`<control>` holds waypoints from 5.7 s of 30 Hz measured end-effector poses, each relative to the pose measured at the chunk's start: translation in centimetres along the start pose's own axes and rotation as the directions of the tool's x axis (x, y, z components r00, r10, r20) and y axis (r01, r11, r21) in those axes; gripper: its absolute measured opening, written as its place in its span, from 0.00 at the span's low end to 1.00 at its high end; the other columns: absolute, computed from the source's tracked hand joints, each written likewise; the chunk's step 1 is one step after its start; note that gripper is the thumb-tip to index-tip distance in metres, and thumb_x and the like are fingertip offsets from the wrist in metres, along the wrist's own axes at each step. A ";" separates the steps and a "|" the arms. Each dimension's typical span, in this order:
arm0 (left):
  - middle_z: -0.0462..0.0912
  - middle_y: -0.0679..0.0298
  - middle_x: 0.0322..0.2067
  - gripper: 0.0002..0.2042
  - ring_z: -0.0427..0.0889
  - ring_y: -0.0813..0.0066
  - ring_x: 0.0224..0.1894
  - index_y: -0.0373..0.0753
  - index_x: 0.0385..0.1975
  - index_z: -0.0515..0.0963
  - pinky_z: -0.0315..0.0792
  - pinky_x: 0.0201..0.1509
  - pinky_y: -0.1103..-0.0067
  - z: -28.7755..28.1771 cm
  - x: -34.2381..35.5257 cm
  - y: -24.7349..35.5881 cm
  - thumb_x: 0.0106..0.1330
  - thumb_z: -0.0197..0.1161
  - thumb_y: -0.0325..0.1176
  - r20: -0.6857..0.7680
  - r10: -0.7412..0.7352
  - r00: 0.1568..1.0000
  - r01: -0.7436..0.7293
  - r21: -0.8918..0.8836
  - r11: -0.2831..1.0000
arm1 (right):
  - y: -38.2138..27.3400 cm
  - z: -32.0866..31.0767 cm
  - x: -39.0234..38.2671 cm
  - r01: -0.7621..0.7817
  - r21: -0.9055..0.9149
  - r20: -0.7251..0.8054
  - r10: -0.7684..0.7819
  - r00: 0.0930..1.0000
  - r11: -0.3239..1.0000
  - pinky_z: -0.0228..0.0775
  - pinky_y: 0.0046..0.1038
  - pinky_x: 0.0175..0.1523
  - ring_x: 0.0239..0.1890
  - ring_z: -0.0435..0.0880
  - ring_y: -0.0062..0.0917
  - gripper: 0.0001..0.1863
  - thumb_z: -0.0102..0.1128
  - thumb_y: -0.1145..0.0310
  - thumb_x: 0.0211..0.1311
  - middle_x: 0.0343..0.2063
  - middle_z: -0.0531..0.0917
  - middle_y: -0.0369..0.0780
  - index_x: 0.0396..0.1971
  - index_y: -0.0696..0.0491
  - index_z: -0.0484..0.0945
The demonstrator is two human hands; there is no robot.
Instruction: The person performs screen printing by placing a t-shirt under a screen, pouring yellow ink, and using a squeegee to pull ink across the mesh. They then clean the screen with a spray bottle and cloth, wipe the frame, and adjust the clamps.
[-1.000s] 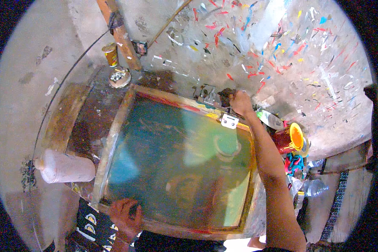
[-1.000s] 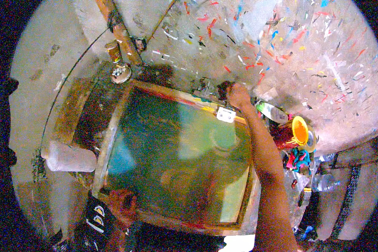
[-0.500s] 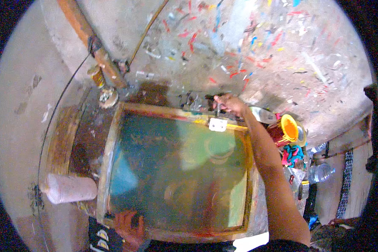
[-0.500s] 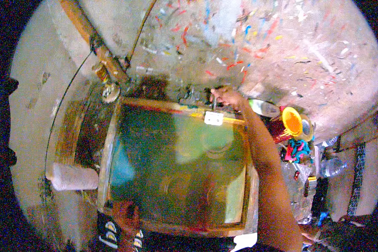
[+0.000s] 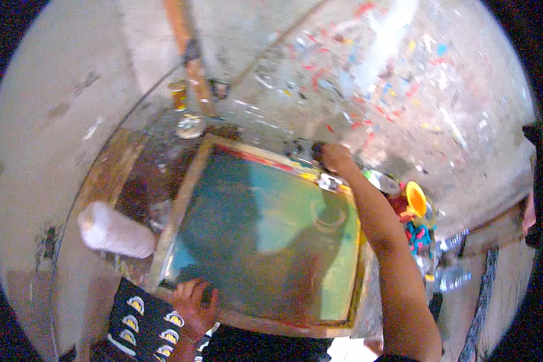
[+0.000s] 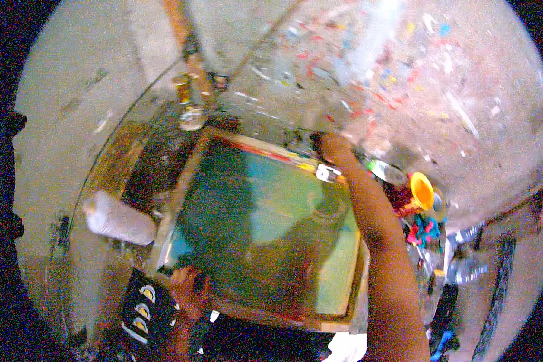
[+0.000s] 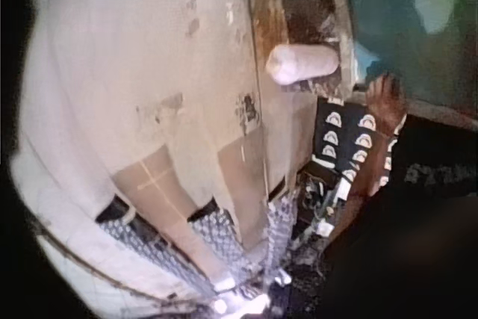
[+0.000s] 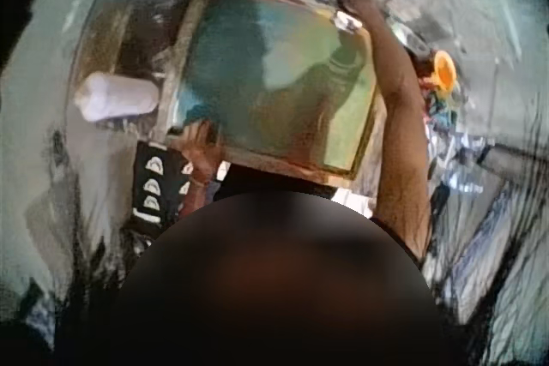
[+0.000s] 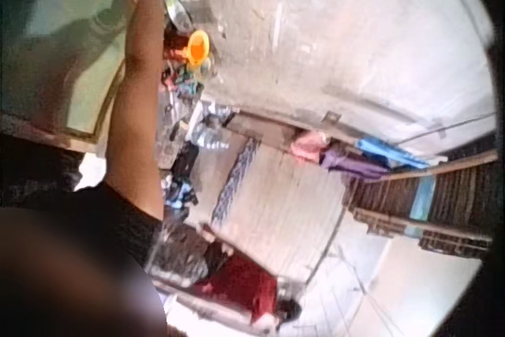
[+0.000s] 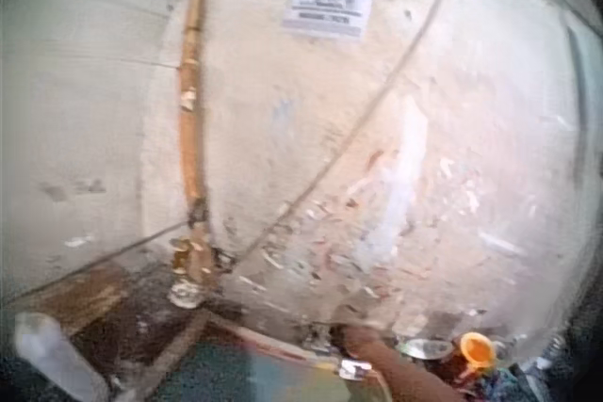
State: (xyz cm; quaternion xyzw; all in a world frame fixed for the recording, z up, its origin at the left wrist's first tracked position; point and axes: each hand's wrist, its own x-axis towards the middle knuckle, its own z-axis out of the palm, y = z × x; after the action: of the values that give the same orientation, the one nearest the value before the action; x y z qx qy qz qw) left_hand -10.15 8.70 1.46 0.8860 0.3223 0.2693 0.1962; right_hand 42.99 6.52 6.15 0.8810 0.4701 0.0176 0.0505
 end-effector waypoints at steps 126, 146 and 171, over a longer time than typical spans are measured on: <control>0.83 0.60 0.34 0.07 0.80 0.55 0.38 0.42 0.31 0.81 0.72 0.45 0.58 1.9 -1.2 -1.6 0.56 0.69 0.35 -0.061 0.036 0.997 -0.039 -0.041 0.998 | -14.7 -0.7 -15.2 -0.148 0.974 0.176 -0.161 0.971 0.171 0.80 0.27 0.40 0.33 0.84 0.24 0.14 0.55 0.66 0.70 0.34 0.85 0.40 0.47 0.60 0.79; 0.72 0.57 0.55 0.30 0.72 0.64 0.57 0.35 0.63 0.57 0.67 0.62 0.67 6.6 -8.0 -1.1 0.64 0.66 0.29 0.341 -0.728 0.596 0.552 -0.831 0.063 | -1.0 4.6 -35.3 -0.397 0.654 -0.169 0.636 0.753 0.644 0.71 0.47 0.48 0.41 0.76 0.49 0.21 0.70 0.56 0.49 0.32 0.76 0.54 0.24 0.62 0.77; 0.78 0.57 0.52 0.23 0.78 0.67 0.50 0.31 0.60 0.68 0.73 0.54 0.72 -10.9 14.8 6.9 0.71 0.60 0.38 -0.214 -0.330 0.919 0.060 -0.752 0.656 | -10.4 -0.3 -52.6 0.318 0.900 -0.393 0.872 0.291 0.299 0.54 0.35 0.68 0.64 0.66 0.32 0.36 0.48 0.41 0.68 0.57 0.71 0.46 0.59 0.61 0.69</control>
State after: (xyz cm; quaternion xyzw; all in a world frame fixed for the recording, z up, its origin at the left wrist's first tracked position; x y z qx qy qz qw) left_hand -3.96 15.69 18.69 0.6333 0.3100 0.4978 0.5050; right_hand 5.08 -31.36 6.25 0.6490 0.1090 0.2487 -0.7107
